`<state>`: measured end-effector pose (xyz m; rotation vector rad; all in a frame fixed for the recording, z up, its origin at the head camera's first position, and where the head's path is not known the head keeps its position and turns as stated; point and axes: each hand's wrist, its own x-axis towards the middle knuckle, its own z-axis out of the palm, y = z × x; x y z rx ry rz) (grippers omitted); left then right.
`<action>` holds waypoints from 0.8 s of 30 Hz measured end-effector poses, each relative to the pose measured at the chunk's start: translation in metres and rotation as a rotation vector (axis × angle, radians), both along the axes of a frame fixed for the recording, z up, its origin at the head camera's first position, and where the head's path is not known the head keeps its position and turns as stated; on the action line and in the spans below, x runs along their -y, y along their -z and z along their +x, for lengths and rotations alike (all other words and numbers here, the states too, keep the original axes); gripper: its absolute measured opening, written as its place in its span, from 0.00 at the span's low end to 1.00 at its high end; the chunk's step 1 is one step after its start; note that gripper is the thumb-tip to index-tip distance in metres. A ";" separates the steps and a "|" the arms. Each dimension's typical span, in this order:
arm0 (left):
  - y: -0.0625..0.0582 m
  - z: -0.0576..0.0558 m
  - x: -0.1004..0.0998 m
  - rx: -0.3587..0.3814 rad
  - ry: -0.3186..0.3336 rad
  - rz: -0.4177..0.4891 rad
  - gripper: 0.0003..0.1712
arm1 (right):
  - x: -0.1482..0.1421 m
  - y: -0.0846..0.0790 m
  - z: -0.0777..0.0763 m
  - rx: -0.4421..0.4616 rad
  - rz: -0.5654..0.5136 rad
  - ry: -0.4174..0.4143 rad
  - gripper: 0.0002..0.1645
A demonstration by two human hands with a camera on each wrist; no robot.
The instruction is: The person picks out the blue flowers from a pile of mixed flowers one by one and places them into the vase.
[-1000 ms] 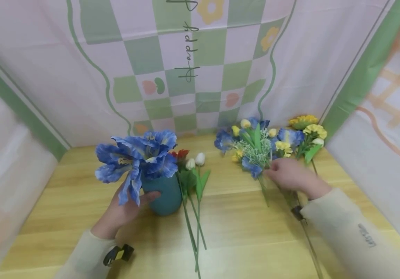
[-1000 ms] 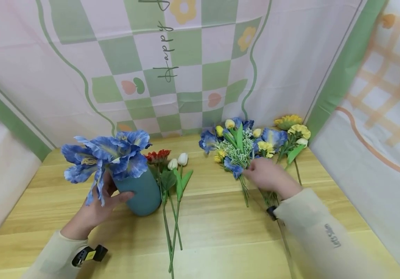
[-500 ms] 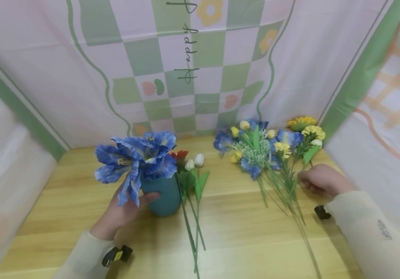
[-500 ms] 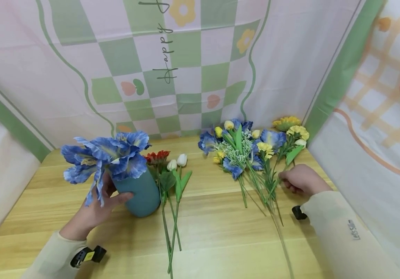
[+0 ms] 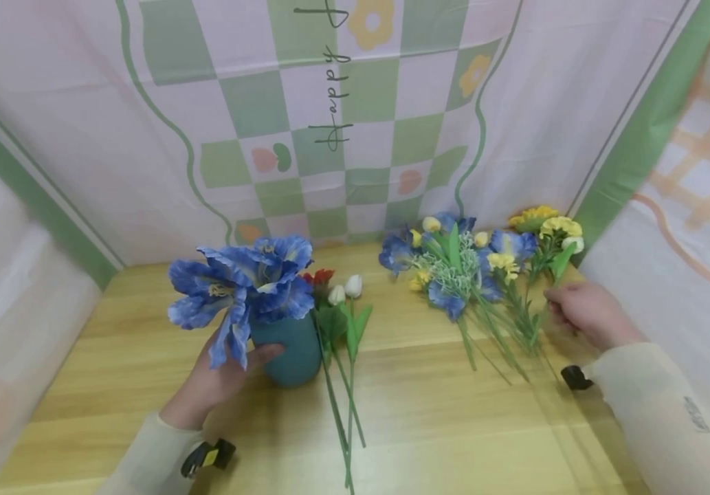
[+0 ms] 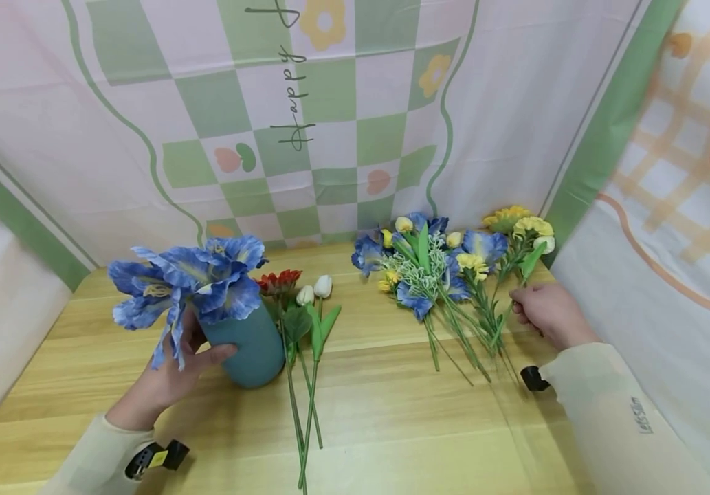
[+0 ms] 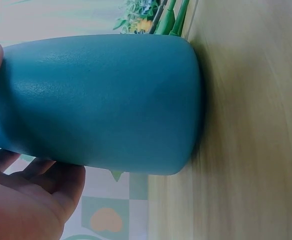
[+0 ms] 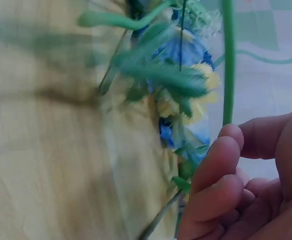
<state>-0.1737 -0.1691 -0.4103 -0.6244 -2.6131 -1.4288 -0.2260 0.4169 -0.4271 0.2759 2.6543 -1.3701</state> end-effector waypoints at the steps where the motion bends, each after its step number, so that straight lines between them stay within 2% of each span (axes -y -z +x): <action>1: 0.000 0.000 0.000 -0.008 0.005 0.005 0.57 | 0.001 -0.002 0.001 -0.011 0.014 0.002 0.24; 5: -0.001 -0.001 0.000 -0.024 0.010 0.007 0.56 | 0.007 -0.010 0.004 -0.016 0.042 0.013 0.24; 12: 0.000 0.000 -0.001 -0.011 0.009 0.009 0.57 | 0.019 -0.026 0.010 -0.049 -0.039 0.064 0.20; 16: -0.005 0.003 -0.003 0.001 0.003 0.010 0.57 | 0.025 -0.032 0.012 -0.084 -0.047 0.087 0.21; 19: -0.015 0.008 -0.007 0.010 0.009 0.027 0.56 | 0.028 -0.034 0.014 -0.122 0.006 0.086 0.24; 24: -0.031 0.016 -0.013 0.034 0.014 0.042 0.54 | 0.040 -0.039 0.016 -0.189 0.161 0.063 0.31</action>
